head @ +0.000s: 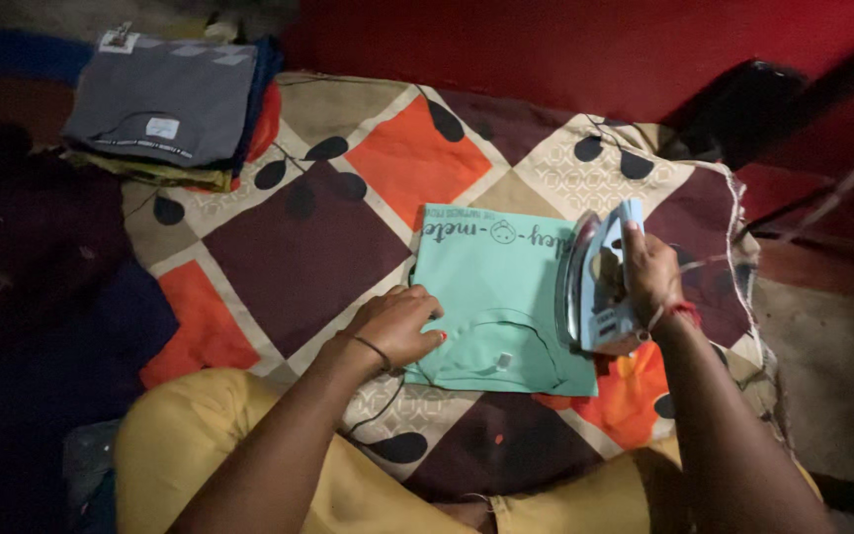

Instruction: The person irons a light green t-shirt laid out on a patterned bedspread, then folds it neatly. The person uses an electric iron to smooth the fabric and folds the shirt into a compact rectangle.

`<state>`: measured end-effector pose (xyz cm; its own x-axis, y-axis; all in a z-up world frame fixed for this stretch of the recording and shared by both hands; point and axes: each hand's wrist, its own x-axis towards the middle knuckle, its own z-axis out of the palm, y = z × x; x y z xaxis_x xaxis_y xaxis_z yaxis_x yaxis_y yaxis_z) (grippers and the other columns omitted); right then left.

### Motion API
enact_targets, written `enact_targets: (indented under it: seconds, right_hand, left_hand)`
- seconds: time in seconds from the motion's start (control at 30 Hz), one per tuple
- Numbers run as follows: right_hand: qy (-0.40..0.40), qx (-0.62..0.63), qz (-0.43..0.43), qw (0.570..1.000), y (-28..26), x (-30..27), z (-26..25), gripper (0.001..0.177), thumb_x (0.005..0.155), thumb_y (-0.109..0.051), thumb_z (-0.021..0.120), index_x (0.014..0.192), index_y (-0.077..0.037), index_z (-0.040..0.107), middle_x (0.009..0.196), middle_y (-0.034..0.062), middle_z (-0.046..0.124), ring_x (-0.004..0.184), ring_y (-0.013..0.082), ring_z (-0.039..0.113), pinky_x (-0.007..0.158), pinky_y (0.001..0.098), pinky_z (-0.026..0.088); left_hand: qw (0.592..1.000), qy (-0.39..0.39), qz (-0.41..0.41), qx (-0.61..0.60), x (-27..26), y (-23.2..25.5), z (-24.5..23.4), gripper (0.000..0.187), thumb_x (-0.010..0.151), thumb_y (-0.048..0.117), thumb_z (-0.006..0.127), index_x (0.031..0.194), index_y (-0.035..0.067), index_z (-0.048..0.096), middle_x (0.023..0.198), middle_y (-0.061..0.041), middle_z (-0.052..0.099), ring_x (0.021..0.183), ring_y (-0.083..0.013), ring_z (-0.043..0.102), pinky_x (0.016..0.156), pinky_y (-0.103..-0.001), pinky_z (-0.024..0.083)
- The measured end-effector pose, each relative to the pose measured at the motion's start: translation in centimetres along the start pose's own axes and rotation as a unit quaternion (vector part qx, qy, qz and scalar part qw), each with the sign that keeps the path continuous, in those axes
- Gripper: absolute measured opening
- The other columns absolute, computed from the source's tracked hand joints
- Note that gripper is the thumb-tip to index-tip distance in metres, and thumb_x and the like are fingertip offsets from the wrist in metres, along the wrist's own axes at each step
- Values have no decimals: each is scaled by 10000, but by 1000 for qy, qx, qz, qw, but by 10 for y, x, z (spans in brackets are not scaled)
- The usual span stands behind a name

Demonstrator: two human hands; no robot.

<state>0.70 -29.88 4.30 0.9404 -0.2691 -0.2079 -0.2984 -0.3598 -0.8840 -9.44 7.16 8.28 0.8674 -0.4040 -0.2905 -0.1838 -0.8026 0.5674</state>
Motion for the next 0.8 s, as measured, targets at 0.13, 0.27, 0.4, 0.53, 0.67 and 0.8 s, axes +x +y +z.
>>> enact_targets:
  seconds: [0.13,0.27,0.4,0.53,0.67,0.8]
  right_hand:
    - [33,-106,-33,993,-1,4,-2,612,1081,-528,456,951,30,670,658,106,576,511,210,550,471,375,422]
    - [26,-56,17,998,9,-23,-4,582,1049,-562,447,946,-21,638,677,85,597,527,199,551,479,386,433]
    - [33,-13,81,996,15,-66,-15,540,1058,-532,492,899,-30,613,669,58,554,519,166,479,452,387,400]
    - [27,31,97,994,-1,-103,-15,512,1028,-513,531,866,-30,571,618,82,504,427,194,458,389,380,404]
    - [-34,132,-2,991,-29,-135,-7,560,1023,-543,520,836,-15,525,557,106,519,377,183,466,361,351,400]
    - [-68,66,-5,995,-68,-118,21,521,1015,-515,498,953,-15,629,576,51,533,408,162,482,375,338,398]
  left_hand:
    - [1000,11,7,-3,0,-2,2,421,866,384,672,1186,112,683,1263,-91,658,1228,-276,591,1024,-413,474]
    - [1000,1,-9,-15,-7,-7,3,448,855,379,680,1213,109,664,1290,-92,650,1235,-278,590,1018,-416,471]
    - [1000,-6,-7,-6,-9,-7,5,467,861,378,679,1242,109,653,1327,-98,637,1237,-294,596,1027,-416,475]
    - [999,-4,-34,5,-8,-4,3,476,877,384,663,1280,133,643,1354,-91,626,1260,-290,588,1049,-425,468]
    - [998,-10,-52,16,-2,-6,5,525,902,411,648,1349,142,585,1421,-83,567,1316,-286,539,1072,-442,445]
    - [997,66,-19,-20,3,-14,2,581,888,355,677,1392,102,535,1480,-122,499,1363,-325,480,1110,-447,407]
